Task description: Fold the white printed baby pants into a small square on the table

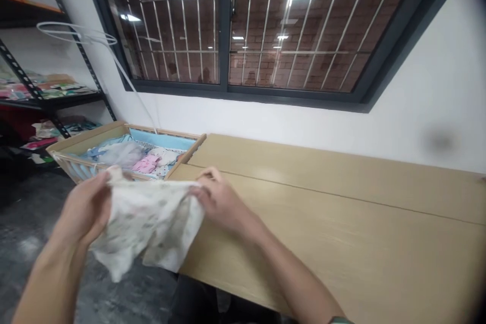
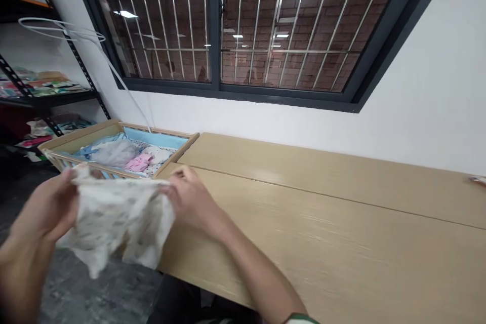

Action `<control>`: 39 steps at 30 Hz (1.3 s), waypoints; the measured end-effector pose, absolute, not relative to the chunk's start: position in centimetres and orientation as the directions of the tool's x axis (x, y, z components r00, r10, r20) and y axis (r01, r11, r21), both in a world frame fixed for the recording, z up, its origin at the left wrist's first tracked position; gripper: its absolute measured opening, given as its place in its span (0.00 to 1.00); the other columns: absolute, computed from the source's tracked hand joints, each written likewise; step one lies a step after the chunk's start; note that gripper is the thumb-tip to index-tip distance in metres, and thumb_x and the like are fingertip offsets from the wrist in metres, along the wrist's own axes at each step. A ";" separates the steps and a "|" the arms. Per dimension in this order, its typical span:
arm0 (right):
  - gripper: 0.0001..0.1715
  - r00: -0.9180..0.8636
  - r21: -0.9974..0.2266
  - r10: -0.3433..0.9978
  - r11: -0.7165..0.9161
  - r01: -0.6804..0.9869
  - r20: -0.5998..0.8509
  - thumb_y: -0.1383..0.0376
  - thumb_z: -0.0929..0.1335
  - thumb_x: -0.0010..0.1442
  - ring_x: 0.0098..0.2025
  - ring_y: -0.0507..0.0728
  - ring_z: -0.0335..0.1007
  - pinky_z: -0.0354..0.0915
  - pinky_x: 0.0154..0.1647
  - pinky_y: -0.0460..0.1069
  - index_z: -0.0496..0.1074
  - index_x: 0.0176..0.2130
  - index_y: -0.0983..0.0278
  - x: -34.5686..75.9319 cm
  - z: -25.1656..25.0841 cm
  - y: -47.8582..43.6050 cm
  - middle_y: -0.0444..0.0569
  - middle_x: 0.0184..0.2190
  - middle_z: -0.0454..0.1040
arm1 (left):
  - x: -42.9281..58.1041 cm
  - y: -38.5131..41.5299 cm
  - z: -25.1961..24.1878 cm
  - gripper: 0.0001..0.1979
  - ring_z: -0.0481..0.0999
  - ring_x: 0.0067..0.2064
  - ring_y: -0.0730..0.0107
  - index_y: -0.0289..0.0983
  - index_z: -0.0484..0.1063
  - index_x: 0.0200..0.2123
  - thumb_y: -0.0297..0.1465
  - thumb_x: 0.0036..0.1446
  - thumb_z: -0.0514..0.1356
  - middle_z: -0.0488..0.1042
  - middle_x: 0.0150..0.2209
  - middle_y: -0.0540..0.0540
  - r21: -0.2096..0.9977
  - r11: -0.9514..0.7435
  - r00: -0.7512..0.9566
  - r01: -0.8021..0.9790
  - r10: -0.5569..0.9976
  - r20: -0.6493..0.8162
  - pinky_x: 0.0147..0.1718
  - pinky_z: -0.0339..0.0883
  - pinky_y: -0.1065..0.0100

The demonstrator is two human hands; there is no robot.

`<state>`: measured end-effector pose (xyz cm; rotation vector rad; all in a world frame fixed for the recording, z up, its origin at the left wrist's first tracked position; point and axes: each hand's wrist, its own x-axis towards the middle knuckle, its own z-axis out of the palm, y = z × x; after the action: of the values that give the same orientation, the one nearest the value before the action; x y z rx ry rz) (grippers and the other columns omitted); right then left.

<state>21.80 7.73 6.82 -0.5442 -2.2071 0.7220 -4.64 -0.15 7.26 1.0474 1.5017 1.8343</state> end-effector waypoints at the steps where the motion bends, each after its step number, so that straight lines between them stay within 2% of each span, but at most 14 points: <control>1: 0.16 -0.638 -0.663 0.604 0.725 0.188 0.479 0.59 0.62 0.72 0.42 0.55 0.68 0.65 0.46 0.50 0.74 0.38 0.63 22.7 7.8 8.7 0.49 0.40 0.71 | -4.5 0.6 7.1 0.23 0.73 0.29 0.74 0.35 0.71 0.36 0.48 0.52 0.71 0.75 0.29 0.52 0.972 -0.236 -0.507 -0.006 0.838 0.201 0.29 0.72 0.73; 4: 0.13 -0.594 -0.693 0.691 0.661 0.287 0.413 0.57 0.65 0.69 0.35 0.53 0.68 0.63 0.37 0.47 0.75 0.42 0.62 25.4 10.0 11.0 0.44 0.34 0.75 | -3.2 3.7 7.2 0.25 0.69 0.23 0.81 0.38 0.70 0.39 0.38 0.43 0.77 0.71 0.24 0.59 0.950 -0.287 -0.392 -0.122 0.894 0.220 0.24 0.66 0.81; 8: 0.15 -0.493 -0.689 0.774 0.607 0.396 0.398 0.55 0.69 0.66 0.29 0.51 0.66 0.60 0.29 0.46 0.76 0.44 0.63 29.4 12.5 11.7 0.45 0.36 0.78 | -0.2 6.0 9.0 0.36 0.77 0.29 0.73 0.40 0.70 0.52 0.37 0.40 0.79 0.77 0.30 0.54 0.933 -0.348 -0.359 -0.088 0.885 0.297 0.28 0.72 0.77; 10: 0.17 -0.504 -0.734 0.778 0.581 0.350 0.375 0.53 0.68 0.66 0.30 0.51 0.70 0.62 0.28 0.45 0.76 0.44 0.64 31.5 14.1 10.7 0.46 0.35 0.78 | 0.7 5.9 9.9 0.32 0.79 0.32 0.68 0.37 0.74 0.47 0.38 0.39 0.79 0.80 0.32 0.49 0.943 -0.325 -0.325 -0.071 0.901 0.286 0.29 0.75 0.74; 14: 0.20 -0.559 -0.816 0.753 0.536 0.216 0.346 0.49 0.70 0.64 0.35 0.53 0.76 0.68 0.30 0.46 0.77 0.44 0.61 35.3 18.0 7.3 0.47 0.37 0.80 | 1.2 3.9 11.6 0.22 0.71 0.20 0.75 0.35 0.77 0.33 0.38 0.37 0.79 0.73 0.19 0.54 0.945 -0.327 -0.282 -0.016 0.908 0.309 0.18 0.67 0.75; 17: 0.22 -0.505 -0.809 0.789 0.526 0.263 0.349 0.47 0.72 0.59 0.32 0.51 0.77 0.67 0.27 0.45 0.78 0.44 0.60 37.3 20.8 5.2 0.46 0.36 0.80 | 1.9 2.7 13.6 0.21 0.69 0.17 0.74 0.36 0.78 0.34 0.38 0.38 0.79 0.72 0.18 0.55 0.927 -0.365 -0.343 0.080 0.863 0.370 0.14 0.65 0.74; 20: 0.23 -0.416 -0.778 0.834 0.517 0.358 0.363 0.47 0.73 0.58 0.29 0.50 0.77 0.66 0.25 0.44 0.78 0.45 0.60 38.5 22.5 5.0 0.45 0.34 0.81 | 3.2 3.0 15.8 0.21 0.74 0.20 0.71 0.37 0.80 0.37 0.38 0.41 0.78 0.74 0.20 0.54 0.876 -0.418 -0.406 0.241 0.777 0.482 0.16 0.67 0.74; 22: 0.22 -0.388 -0.773 0.849 0.504 0.386 0.360 0.48 0.72 0.59 0.30 0.51 0.78 0.67 0.26 0.45 0.78 0.45 0.60 39.0 22.6 6.3 0.45 0.33 0.81 | 4.1 4.7 16.7 0.20 0.75 0.23 0.70 0.37 0.80 0.38 0.40 0.44 0.77 0.75 0.21 0.53 0.832 -0.453 -0.369 0.322 0.749 0.551 0.18 0.68 0.75; 25: 0.19 -0.399 -0.800 0.862 0.465 0.378 0.312 0.50 0.72 0.62 0.33 0.54 0.79 0.71 0.30 0.47 0.77 0.44 0.61 39.7 20.3 10.3 0.48 0.32 0.81 | 5.3 9.1 15.2 0.21 0.78 0.28 0.68 0.36 0.80 0.38 0.46 0.48 0.74 0.79 0.28 0.48 0.823 -0.457 -0.199 0.338 0.820 0.537 0.23 0.70 0.74; 29: 0.12 -0.434 -0.832 0.897 0.306 0.462 0.089 0.58 0.71 0.65 0.33 0.54 0.77 0.71 0.32 0.46 0.75 0.40 0.64 40.6 13.1 18.2 0.50 0.34 0.81 | 7.2 17.2 8.5 0.24 0.80 0.36 0.61 0.36 0.78 0.39 0.50 0.51 0.69 0.81 0.36 0.43 0.849 -0.334 -0.004 0.410 0.930 0.368 0.31 0.72 0.68; 33: 0.06 -0.284 -0.668 0.943 0.100 0.738 -0.172 0.67 0.69 0.67 0.37 0.55 0.76 0.70 0.36 0.46 0.75 0.40 0.69 40.5 4.7 25.4 0.53 0.38 0.81 | 10.3 23.8 1.5 0.19 0.79 0.38 0.59 0.34 0.76 0.34 0.46 0.56 0.67 0.79 0.34 0.42 0.801 -0.157 0.034 0.578 0.985 0.169 0.38 0.73 0.63; 35: 0.06 -0.187 -0.599 0.963 0.035 0.800 -0.193 0.68 0.70 0.65 0.40 0.57 0.76 0.71 0.40 0.48 0.75 0.41 0.71 40.4 1.2 27.8 0.55 0.40 0.79 | 11.8 25.6 -0.8 0.17 0.78 0.42 0.60 0.33 0.75 0.39 0.43 0.60 0.65 0.79 0.39 0.42 0.775 -0.110 0.015 0.623 0.992 0.128 0.45 0.73 0.57; 37: 0.12 -0.117 -0.558 0.978 0.002 0.830 -0.170 0.65 0.71 0.65 0.43 0.58 0.75 0.73 0.44 0.52 0.74 0.46 0.70 40.4 -1.6 29.2 0.54 0.44 0.77 | 13.3 26.1 -2.3 0.15 0.77 0.48 0.59 0.34 0.73 0.45 0.40 0.63 0.63 0.77 0.46 0.42 0.744 -0.093 0.013 0.662 0.994 0.113 0.52 0.69 0.52; 39: 0.16 -0.087 -0.550 0.991 0.015 0.835 -0.104 0.60 0.70 0.67 0.46 0.58 0.75 0.73 0.46 0.55 0.72 0.51 0.67 40.6 -3.7 30.1 0.53 0.48 0.75 | 15.0 24.9 -3.4 0.12 0.74 0.52 0.58 0.35 0.73 0.47 0.36 0.64 0.61 0.75 0.50 0.41 0.719 -0.128 0.057 0.683 0.991 0.122 0.56 0.65 0.51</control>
<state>40.57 30.07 -3.67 -1.8788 -1.9868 0.7045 15.03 24.92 -3.45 1.8638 1.6689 0.8469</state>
